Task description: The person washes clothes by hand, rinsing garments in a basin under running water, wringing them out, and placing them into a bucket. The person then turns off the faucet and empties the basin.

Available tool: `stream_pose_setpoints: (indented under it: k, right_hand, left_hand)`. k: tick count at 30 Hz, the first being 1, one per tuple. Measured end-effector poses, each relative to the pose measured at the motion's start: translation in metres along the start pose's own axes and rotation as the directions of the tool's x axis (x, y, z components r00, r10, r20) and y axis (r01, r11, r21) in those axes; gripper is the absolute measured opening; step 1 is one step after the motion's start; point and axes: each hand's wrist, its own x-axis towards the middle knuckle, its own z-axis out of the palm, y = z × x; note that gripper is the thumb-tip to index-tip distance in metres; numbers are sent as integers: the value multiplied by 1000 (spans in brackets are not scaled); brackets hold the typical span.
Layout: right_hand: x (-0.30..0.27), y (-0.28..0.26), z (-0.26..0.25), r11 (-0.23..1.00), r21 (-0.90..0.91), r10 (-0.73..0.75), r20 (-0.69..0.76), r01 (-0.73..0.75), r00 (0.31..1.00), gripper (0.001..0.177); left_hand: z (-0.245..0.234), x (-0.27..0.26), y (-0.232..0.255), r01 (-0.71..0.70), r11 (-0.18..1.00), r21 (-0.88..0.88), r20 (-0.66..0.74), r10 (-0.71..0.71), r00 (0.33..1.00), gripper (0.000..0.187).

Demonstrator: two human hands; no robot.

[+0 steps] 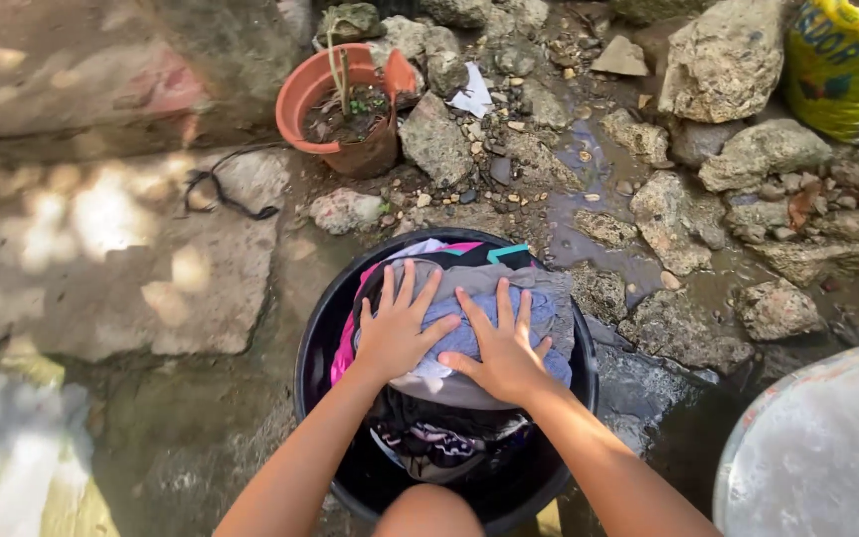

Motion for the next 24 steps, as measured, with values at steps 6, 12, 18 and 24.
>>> stream_pose_setpoints:
  k: [6,12,18,24]
  right_hand:
    - [30,-8,-8,999,-6,45,42,-45,998,100]
    - [32,-8,-30,999,-43,26,210,-17,977,103]
    - [-55,21,-32,987,109,-131,83,121,988,94]
    - [-238,107,-125,996,64,-21,-530,64,848,62]
  left_hand:
    - [0,25,-14,-10,1000,-9,2,10,1000,84]
    - [2,22,-3,-3,1000,26,-63,5,998,81]
    - [-2,16,-11,97,994,51,43,-99,994,82]
    - [23,78,-20,56,907,418,7,-65,998,95]
